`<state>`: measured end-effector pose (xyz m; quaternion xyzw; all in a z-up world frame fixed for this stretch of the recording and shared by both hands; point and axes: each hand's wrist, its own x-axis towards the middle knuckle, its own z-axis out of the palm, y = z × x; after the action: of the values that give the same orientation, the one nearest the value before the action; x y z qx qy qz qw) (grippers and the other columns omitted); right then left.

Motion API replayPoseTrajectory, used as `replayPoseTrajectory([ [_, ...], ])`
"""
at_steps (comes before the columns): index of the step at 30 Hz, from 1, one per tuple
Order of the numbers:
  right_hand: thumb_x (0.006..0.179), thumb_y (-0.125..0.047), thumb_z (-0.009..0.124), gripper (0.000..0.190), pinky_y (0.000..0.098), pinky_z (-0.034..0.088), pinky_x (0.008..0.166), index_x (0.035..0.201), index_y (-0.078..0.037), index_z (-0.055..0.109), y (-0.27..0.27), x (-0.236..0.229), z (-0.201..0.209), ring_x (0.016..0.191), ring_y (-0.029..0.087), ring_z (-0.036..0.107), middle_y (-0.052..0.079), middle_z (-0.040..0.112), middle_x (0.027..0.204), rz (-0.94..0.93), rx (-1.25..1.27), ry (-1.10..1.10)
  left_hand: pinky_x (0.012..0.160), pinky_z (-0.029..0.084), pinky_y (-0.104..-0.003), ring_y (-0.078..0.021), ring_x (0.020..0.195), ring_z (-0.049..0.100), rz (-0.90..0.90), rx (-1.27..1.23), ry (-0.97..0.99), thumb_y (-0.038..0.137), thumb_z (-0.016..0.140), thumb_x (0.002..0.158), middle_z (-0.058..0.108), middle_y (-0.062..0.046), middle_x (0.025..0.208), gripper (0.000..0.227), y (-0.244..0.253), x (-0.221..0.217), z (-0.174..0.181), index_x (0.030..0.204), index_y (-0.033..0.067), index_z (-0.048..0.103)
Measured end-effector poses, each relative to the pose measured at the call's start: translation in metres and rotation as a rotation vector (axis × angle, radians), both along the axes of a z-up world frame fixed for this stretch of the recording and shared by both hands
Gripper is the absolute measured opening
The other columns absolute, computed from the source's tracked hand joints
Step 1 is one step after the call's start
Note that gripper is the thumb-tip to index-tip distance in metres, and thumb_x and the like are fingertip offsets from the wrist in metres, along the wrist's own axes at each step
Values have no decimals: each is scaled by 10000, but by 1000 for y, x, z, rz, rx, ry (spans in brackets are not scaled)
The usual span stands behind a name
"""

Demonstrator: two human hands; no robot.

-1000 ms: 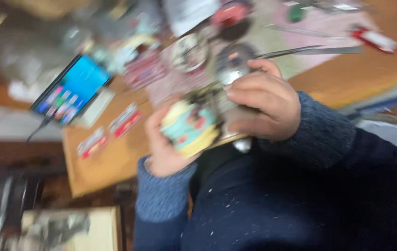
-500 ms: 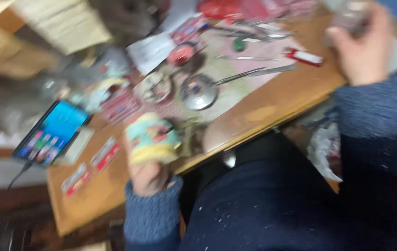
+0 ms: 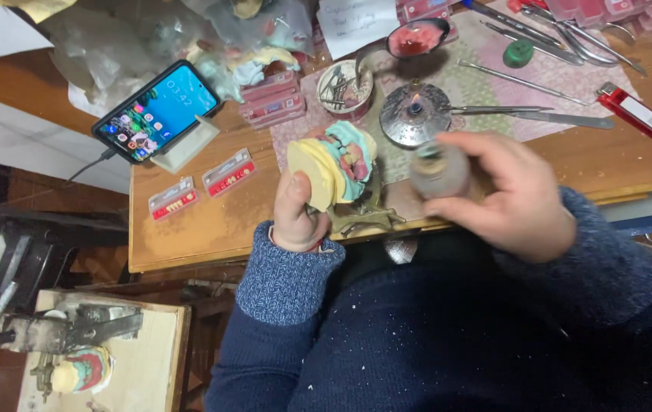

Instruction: The person works on a dental model, using a metal tool to apply a pink substance to the gum area. They then place artificial teeth into the model and adjust them by hand.

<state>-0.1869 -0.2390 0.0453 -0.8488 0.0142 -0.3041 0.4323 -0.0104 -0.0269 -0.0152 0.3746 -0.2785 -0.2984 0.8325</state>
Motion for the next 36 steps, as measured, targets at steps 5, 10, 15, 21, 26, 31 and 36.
replayPoseTrajectory([
  [5, 744, -332, 895, 662, 407, 539, 881, 1258, -4, 637, 6, 20, 11, 1011, 347, 689, 176, 700, 1119, 36, -230, 5, 1237, 408, -457, -318, 1378, 560, -51, 2, 26, 504, 676, 998, 550, -227, 1470, 868, -1, 0, 10, 1537, -100, 361],
  [10, 755, -323, 890, 616, 415, 540, 835, 1225, -6, 651, 8, 23, 10, 959, 348, 687, 169, 706, 1061, 63, -256, 25, 1244, 400, -461, -317, 1388, 554, -69, -2, 64, 489, 654, 1015, 542, -225, 1481, 848, -1, 1, 12, 1548, -97, 353],
  [15, 782, -314, 886, 570, 414, 540, 837, 1216, -24, 658, 8, 26, 13, 966, 338, 686, 159, 712, 1070, 30, -258, 24, 1222, 430, -458, -307, 1366, 570, -112, -24, 107, 478, 650, 1022, 550, -219, 1464, 819, 0, 2, 12, 1546, -77, 353],
  [21, 751, -282, 902, 590, 384, 551, 839, 1220, -18, 661, 7, 18, 13, 966, 292, 698, 151, 708, 1095, 3, -197, 93, 1185, 466, -437, -293, 1325, 599, -131, -22, 73, 493, 644, 1026, 571, -215, 1430, 801, 0, 2, 17, 1529, -69, 373],
  [26, 848, -96, 807, 552, 356, 563, 1038, 1327, -45, 538, -29, -15, 1, 1141, 189, 669, 80, 648, 1277, -104, 305, -26, 1133, 483, -436, -297, 1242, 616, -149, -48, 111, 481, 601, 1091, 596, -227, 1367, 739, 6, 4, 1, 1546, -57, 378],
  [31, 1101, 66, 715, 460, 301, 506, 1141, 1469, -21, 453, -146, -93, -76, 1234, 157, 602, 58, 575, 1342, -352, 392, -280, 1152, 479, -473, -314, 1270, 613, -108, 22, 129, 508, 552, 1074, 574, -205, 1431, 750, -5, -4, 16, 1568, -25, 367],
  [36, 1182, -17, 675, 328, 301, 552, 1096, 1443, -10, 477, -208, -126, -108, 1211, 165, 637, 93, 629, 1418, -615, 206, -67, 972, 559, -591, -373, 1173, 649, -186, 67, 166, 569, 541, 1054, 579, -200, 1398, 751, -8, -11, 36, 1606, 108, 327],
])
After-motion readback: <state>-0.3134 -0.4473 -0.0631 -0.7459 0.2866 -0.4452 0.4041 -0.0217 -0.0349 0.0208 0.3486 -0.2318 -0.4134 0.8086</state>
